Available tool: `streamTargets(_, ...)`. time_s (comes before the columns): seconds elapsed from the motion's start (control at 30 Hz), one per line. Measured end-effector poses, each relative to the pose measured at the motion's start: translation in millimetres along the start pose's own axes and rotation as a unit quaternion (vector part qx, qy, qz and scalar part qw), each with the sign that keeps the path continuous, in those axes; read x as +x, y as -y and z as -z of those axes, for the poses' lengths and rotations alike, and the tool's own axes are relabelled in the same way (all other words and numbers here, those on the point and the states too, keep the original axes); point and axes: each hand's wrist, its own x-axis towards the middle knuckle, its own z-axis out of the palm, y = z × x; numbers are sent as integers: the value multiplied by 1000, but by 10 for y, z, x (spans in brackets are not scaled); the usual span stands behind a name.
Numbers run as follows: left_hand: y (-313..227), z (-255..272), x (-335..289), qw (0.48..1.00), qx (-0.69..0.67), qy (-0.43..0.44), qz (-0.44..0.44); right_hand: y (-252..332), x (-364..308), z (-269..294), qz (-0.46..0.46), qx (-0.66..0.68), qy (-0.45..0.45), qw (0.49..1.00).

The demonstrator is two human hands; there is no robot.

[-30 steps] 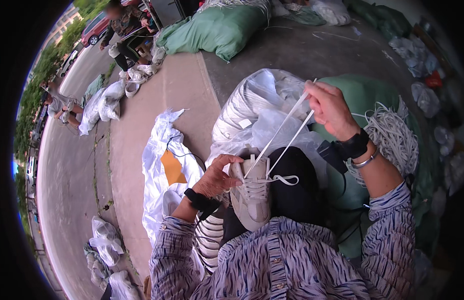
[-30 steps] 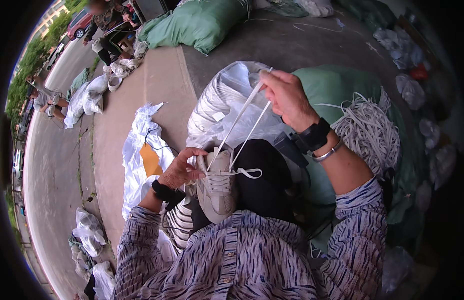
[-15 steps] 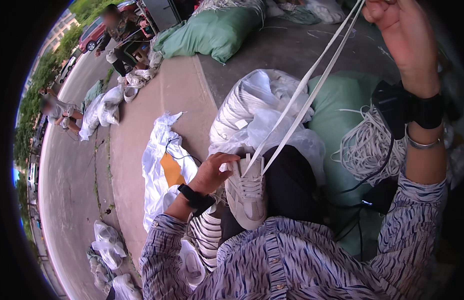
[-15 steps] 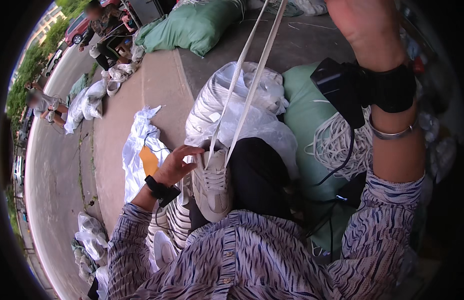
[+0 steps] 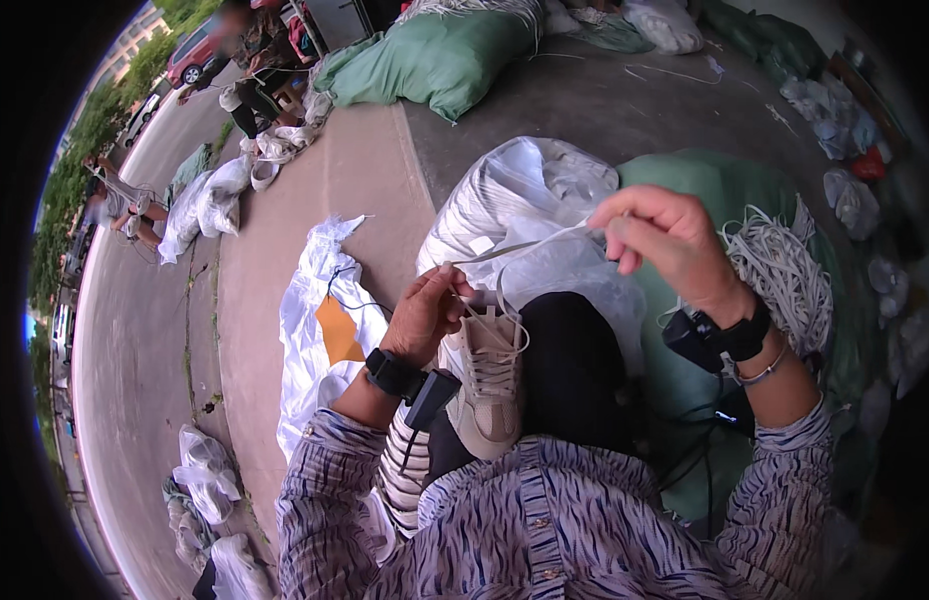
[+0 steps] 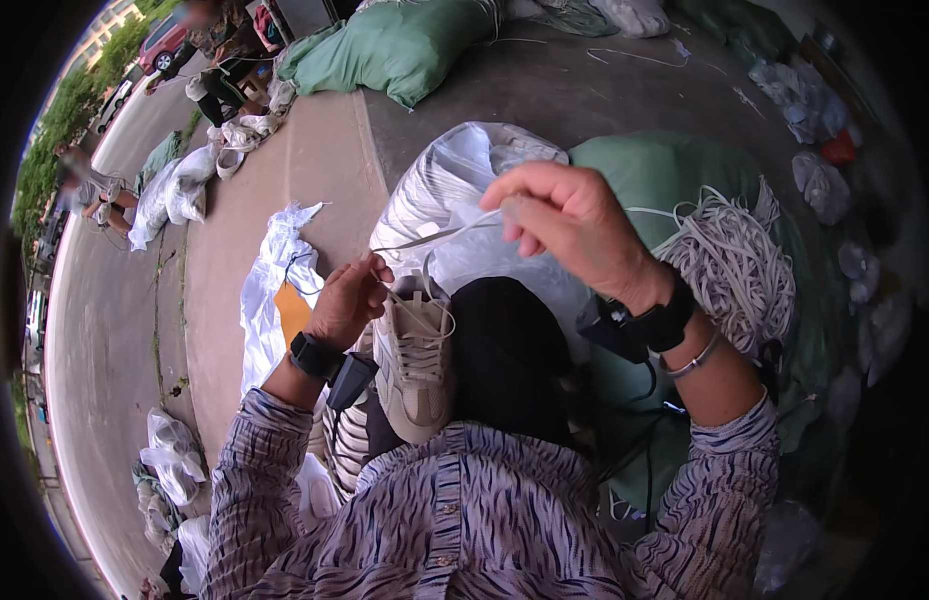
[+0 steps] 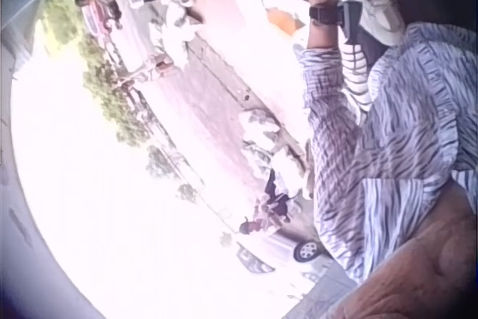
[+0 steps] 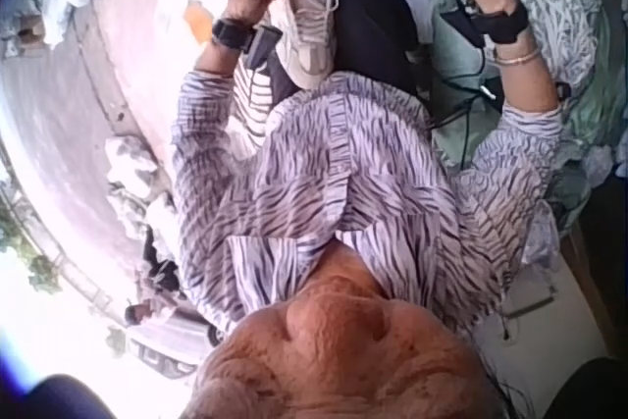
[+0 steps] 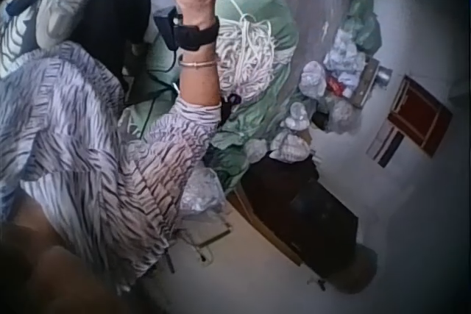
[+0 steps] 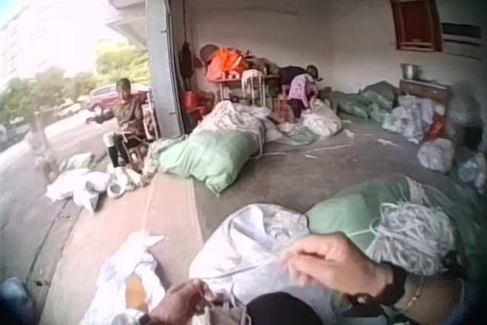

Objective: The recorder is threading laces into a white sneaker while several other people work with large bags of materials in the background.

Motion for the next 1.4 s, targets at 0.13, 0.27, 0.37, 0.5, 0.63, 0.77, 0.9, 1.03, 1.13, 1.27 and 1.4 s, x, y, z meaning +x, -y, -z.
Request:
streamTargets(0.13, -49, 56, 156, 994, -102, -34, 7, -855, -284, -632, 83, -186, 206, 957)
streamTargets(0.27, -36, 190, 103, 994, -108, -37, 1, -1160, -266, -880, 132, -278, 164, 937)
streamTargets(0.37, -42, 167, 51, 995, -76, -71, 2, -1209, -203, -887, 159, -298, 186, 923)
streamTargets(0.5, -83, 163, 21, 993, -91, -80, -5, -1160, -164, -999, 185, -314, 219, 905)
streamTargets(0.63, -141, 170, 10, 989, -73, -119, -37, -1185, -249, -1063, 160, -311, 200, 915)
streamTargets(0.77, -201, 263, -33, 985, -70, -153, -40, -1118, -263, -1054, 151, -269, 186, 933)
streamTargets(0.9, -250, 338, -45, 981, -112, -151, -53, -1155, -213, -1065, 227, -277, 180, 916)
streamTargets(1.03, -281, 412, -15, 978, -129, -149, -73, -1140, -291, -1105, 229, -265, 97, 932)
streamTargets(1.13, -286, 449, -40, 973, -135, -174, -74, -1137, -242, -1054, 211, -376, 87, 898)
streamTargets(1.27, -303, 566, -80, 960, -137, -229, -85, -1224, -298, -1095, 278, -557, 100, 776)
streamTargets(1.4, -503, 700, -140, 935, -185, -241, -185, -1227, -413, -1050, 232, -552, 123, 791)
